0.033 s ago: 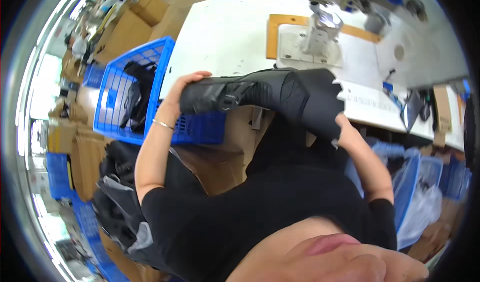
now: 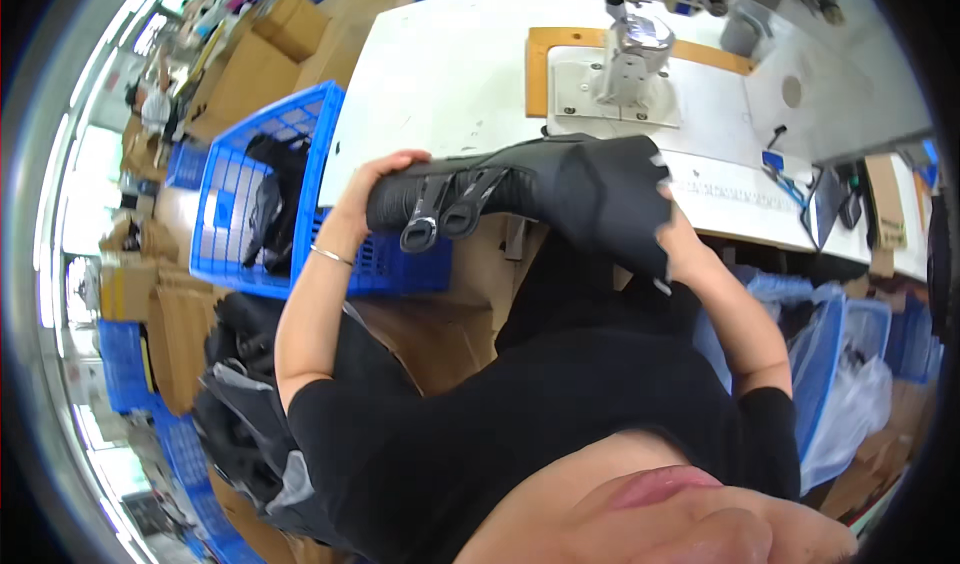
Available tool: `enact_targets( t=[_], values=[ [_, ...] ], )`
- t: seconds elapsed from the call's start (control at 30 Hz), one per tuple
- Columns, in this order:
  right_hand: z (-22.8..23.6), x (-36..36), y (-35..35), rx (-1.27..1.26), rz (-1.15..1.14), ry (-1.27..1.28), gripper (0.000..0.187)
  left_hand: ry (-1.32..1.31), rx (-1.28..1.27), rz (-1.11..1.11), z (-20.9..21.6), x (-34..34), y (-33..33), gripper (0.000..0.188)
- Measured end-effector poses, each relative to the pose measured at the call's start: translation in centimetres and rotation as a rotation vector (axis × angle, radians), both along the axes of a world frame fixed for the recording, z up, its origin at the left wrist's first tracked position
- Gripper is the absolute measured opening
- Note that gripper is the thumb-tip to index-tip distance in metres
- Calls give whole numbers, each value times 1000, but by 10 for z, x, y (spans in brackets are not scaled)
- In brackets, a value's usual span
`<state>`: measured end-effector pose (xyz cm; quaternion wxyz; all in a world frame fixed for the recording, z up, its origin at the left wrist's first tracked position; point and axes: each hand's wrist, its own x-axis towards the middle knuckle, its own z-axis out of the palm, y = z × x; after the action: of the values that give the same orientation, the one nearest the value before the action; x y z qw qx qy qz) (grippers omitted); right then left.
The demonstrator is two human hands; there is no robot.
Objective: The person sews and assembles parts of a boot upper using an industrial sewing machine, joining the pieces with thread.
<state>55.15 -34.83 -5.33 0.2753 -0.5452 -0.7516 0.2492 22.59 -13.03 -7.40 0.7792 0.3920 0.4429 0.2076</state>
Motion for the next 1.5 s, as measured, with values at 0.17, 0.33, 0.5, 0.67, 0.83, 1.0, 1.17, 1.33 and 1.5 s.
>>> enact_targets(
  t=[0.17, 0.33, 0.5, 0.67, 0.83, 1.0, 1.17, 1.33, 1.5],
  values=[
    [64, -8, 21, 380, -308, 474, 31, 175, 232, -444, -19, 13, -21, 32],
    [66, 3, 39, 328, -171, 85, 30, 657, 1145, -99, 28, 43, -20, 33],
    [30, -29, 9, 190, 170, -212, 12, 358, 2492, -329, 57, 95, -126, 58],
    [-18, -34, -23, -12, 168, -68, 18, 125, 2473, -398, -1, 98, -123, 56],
    [-28, 20, -46, -18, -41, -17, 24, 0, 2401, -399, -13, 104, -131, 56],
    [-31, 39, -65, -152, -123, -248, 47, -94, 2400, -409, -16, 119, -122, 56],
    [-43, 41, -66, 0, -131, -317, 38, -124, 2364, -447, -11, 126, -123, 57],
    [-37, 48, -43, 421, 204, -585, 20, -53, 2354, -534, 13, 137, -113, 57],
    [-52, 58, -23, 165, 50, -472, 19, 154, 2006, -867, 19, 145, -103, 42]
  ],
)
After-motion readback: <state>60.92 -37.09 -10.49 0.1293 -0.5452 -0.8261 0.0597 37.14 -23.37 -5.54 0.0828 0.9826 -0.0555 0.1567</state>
